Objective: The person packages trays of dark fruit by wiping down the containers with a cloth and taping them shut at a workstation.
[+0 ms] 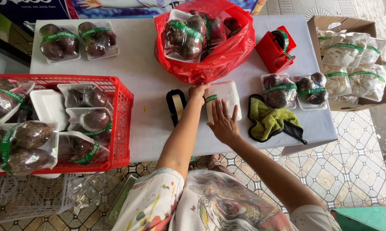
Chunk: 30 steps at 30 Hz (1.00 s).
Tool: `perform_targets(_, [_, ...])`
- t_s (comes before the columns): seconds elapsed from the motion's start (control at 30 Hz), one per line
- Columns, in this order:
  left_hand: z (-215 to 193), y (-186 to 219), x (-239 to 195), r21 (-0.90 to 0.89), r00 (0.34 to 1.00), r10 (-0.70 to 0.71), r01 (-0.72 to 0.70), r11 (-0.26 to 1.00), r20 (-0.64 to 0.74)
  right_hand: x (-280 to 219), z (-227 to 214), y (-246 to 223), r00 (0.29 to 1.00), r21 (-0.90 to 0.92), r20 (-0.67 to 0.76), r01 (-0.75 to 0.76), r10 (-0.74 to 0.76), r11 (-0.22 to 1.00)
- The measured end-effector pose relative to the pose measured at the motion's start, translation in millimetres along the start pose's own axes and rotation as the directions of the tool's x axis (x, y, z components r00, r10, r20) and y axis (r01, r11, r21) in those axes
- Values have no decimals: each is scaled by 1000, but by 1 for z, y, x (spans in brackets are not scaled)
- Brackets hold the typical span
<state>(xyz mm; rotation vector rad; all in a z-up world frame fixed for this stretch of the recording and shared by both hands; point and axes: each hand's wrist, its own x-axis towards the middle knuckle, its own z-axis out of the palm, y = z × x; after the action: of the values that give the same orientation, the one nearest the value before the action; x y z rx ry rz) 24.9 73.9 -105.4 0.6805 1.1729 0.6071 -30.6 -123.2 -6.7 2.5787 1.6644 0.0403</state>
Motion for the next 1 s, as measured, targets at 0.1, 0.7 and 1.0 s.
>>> perform_targets(0.1, [-1,0,-1,-7,1000,-22,22,1000,5,-25,10,-10,995,-33,-94,-12,9,999])
perform_targets(0.7, [-42,-25,-62,367,964,139,-216,905,225,-19,43,72,853,670,-351,-59,385,740])
perform_targets(1.0, [-36,-39,-122,324,736,543,-670,668,403,68,78,107,860,651,155,-459,486,604])
